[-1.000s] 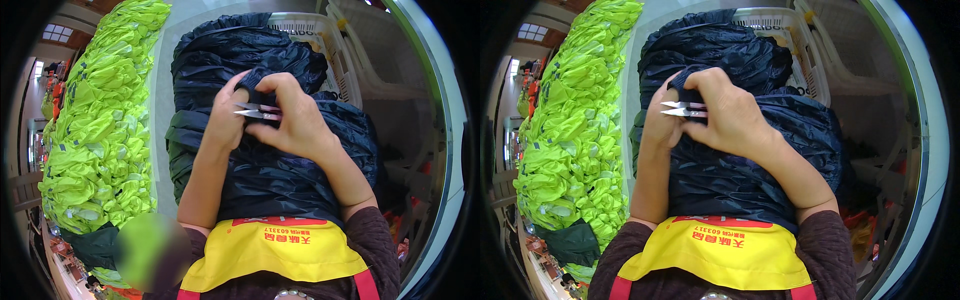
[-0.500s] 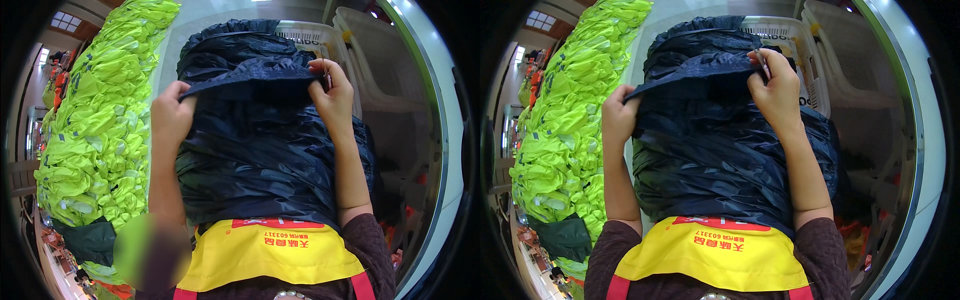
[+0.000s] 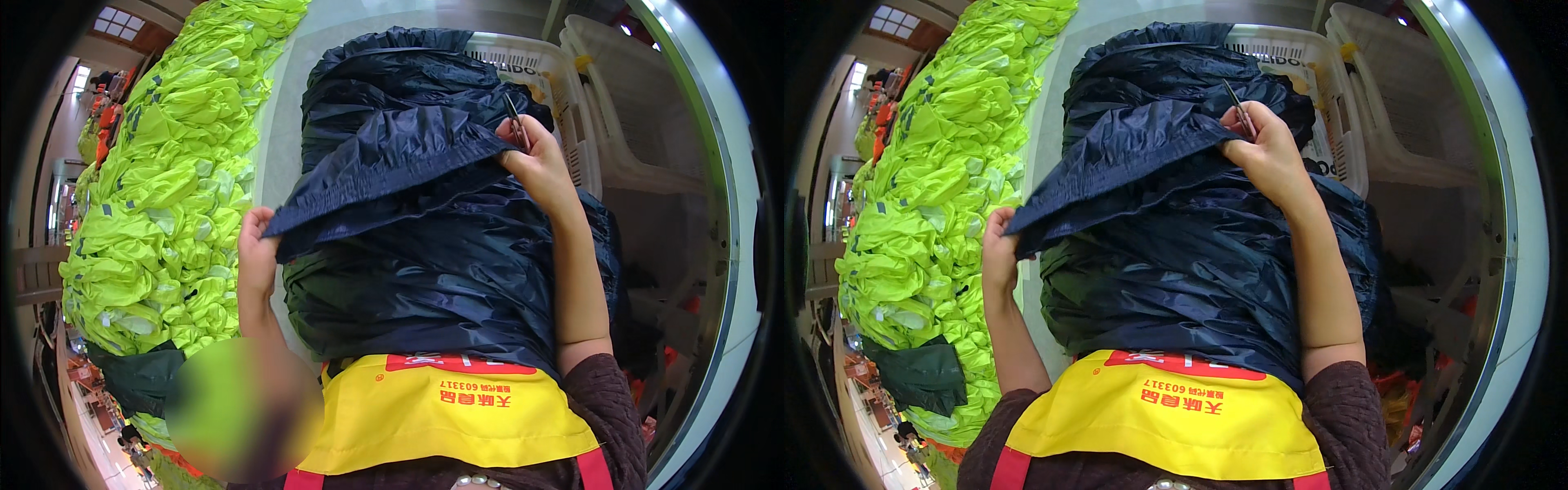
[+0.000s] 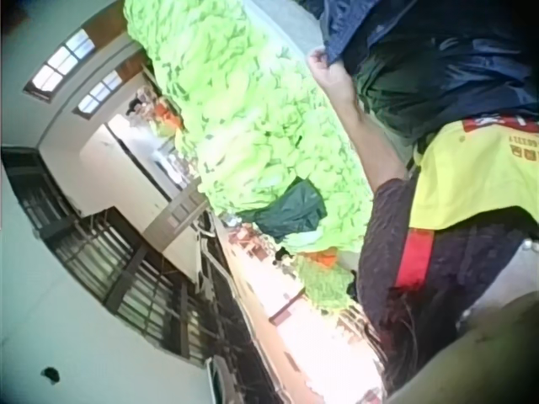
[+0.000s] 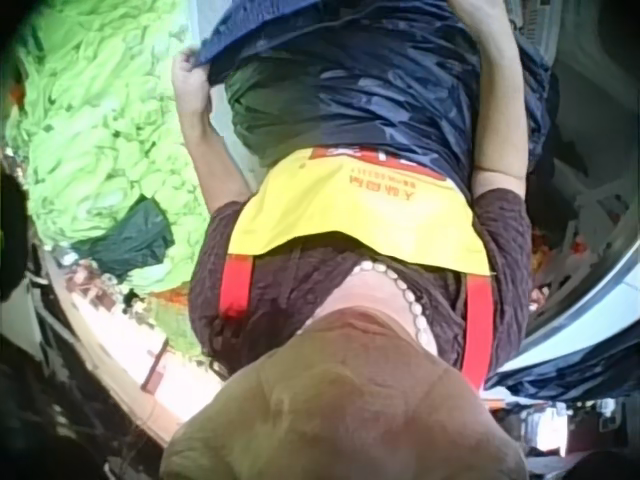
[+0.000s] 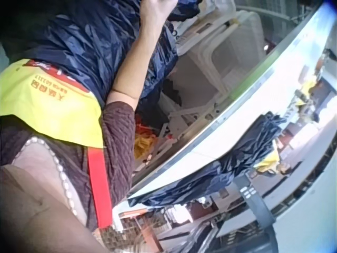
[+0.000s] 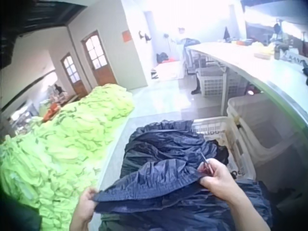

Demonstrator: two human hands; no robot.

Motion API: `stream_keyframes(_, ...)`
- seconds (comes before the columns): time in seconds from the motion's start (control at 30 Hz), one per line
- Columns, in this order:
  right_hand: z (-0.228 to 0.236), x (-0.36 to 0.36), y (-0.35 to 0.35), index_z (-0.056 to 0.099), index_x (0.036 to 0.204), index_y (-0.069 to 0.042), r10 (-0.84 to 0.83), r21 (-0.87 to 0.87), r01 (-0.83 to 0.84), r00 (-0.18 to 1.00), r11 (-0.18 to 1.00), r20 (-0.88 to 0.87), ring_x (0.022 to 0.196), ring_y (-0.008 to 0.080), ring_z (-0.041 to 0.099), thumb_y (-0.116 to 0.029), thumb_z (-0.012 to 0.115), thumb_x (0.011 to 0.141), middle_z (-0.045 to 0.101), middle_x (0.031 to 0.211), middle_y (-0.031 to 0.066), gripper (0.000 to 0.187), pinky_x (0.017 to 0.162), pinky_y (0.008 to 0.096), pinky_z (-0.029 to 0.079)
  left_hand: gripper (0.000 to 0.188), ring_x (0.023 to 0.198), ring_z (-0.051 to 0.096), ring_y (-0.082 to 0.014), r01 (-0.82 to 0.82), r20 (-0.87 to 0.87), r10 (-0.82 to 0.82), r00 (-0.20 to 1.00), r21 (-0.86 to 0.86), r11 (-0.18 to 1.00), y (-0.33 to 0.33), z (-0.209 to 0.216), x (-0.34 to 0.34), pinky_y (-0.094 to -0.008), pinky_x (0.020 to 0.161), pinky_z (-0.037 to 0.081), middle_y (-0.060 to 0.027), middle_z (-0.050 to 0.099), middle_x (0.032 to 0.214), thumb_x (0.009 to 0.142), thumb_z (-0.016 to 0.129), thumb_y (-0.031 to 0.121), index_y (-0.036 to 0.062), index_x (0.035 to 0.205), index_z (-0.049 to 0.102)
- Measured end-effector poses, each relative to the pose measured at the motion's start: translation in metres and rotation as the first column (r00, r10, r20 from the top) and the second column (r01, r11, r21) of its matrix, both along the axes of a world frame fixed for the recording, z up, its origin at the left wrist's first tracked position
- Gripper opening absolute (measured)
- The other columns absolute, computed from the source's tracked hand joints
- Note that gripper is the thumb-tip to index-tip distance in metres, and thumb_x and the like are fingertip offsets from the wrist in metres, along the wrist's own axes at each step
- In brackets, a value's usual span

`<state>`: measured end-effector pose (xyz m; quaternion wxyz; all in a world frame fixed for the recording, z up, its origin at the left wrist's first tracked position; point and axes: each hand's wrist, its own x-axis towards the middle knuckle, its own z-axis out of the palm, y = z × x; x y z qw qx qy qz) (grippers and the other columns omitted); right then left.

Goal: The person repeatedly picks up dark-colored pants from a pile, locates the sewn-in tags, and uses small scissors to cut them off. The person then places the pants back on the pile and repeats the process with the next item.

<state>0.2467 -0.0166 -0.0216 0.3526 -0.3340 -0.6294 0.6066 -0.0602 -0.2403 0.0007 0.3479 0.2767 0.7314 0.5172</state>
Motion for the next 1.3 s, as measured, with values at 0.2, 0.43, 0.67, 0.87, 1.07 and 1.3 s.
stream_keyframes(0.2, 0.014, -0.01, -0.019, 0.056, 0.095, -0.001, 0.065, 0.091, -0.063, 0.998, 0.994, -0.016, 0.083, 0.0106, 0.053, 0.008, 0.058, 0.066, 0.055, 0.088, 0.0013, 0.031, 0.077, 0.0222, 0.043, 0.059, 0.11, 0.051, -0.0294, 0.251, -0.76, -0.45, 0.468, -0.374, 0.893, -0.005, 0.051, 0.038, -0.0377, 0.096, 0.038, -0.0144, 0.056, 0.115, 0.067, 0.072, 0.011, 0.0037, 0.121, 0.049)
stream_keyframes(0.43, 0.019, -0.017, -0.034, 0.054, 0.099, 0.0, 0.143, 0.125, -0.132, 0.987, 0.983, -0.077, 0.088, 0.0103, 0.053, 0.009, 0.057, 0.064, 0.055, 0.092, 0.0033, 0.036, 0.082, 0.0221, 0.042, 0.054, 0.123, 0.043, -0.0315, 0.708, -0.891, -0.429, 0.15, -0.206, 0.676, 0.092, 0.046, 0.096, -0.043, 0.104, 0.031, -0.0162, 0.05, 0.126, 0.069, 0.066, 0.006, 0.0028, 0.121, 0.052)
stream_keyframes(0.67, -0.009, -0.026, -0.022, 0.054, 0.095, -0.003, -0.253, 0.47, 0.149, 0.953, 0.87, 0.166, 0.087, 0.0312, 0.057, 0.003, 0.054, 0.065, 0.057, 0.088, 0.015, 0.03, 0.077, 0.0345, 0.046, 0.034, 0.078, 0.059, -0.0319, 0.654, -0.972, -0.002, 0.236, 0.158, 0.739, 0.111, 0.059, 0.053, -0.0361, 0.069, 0.048, -0.0119, 0.061, 0.086, 0.065, 0.059, -0.005, 0.004, 0.098, 0.059)
stream_keyframes(0.87, -0.017, -0.022, -0.015, 0.057, 0.089, -0.002, -0.322, 0.526, 0.277, 0.947, 0.804, -0.006, 0.07, 0.024, 0.057, 0.001, 0.057, 0.069, 0.058, 0.078, 0.0116, 0.021, 0.066, 0.0293, 0.046, 0.041, 0.063, 0.053, -0.0267, 0.64, -0.994, 0.109, -0.01, 0.077, 0.765, 0.07, 0.034, 0.041, -0.0357, 0.056, 0.044, -0.0083, 0.053, 0.073, 0.062, 0.066, -0.002, 0.0036, 0.102, 0.058)
stream_keyframes(1.07, -0.003, -0.016, -0.02, 0.058, 0.092, 0.0, -0.119, 0.515, 0.135, 0.991, 0.847, -0.064, 0.066, 0.0109, 0.053, 0.004, 0.057, 0.07, 0.057, 0.075, 0.0066, 0.022, 0.063, 0.0218, 0.043, 0.042, 0.061, 0.052, -0.0269, 0.595, -0.992, 0.121, 0.034, 0.117, 0.795, 0.046, 0.021, 0.039, -0.0352, 0.055, 0.043, -0.0081, 0.053, 0.073, 0.062, 0.069, 0.0, 0.0038, 0.103, 0.058)
stream_keyframes(1.3, 0.005, -0.014, -0.025, 0.059, 0.094, 0.0, -0.001, 0.506, 0.005, 1.0, 0.862, -0.008, 0.068, 0.01, 0.053, 0.004, 0.056, 0.071, 0.057, 0.076, 0.0045, 0.024, 0.064, 0.0214, 0.043, 0.038, 0.06, 0.052, -0.026, 0.602, -0.981, 0.126, 0.147, 0.19, 0.775, 0.041, 0.019, 0.049, -0.0343, 0.055, 0.044, -0.0078, 0.055, 0.076, 0.065, 0.072, 0.007, 0.0035, 0.101, 0.059)
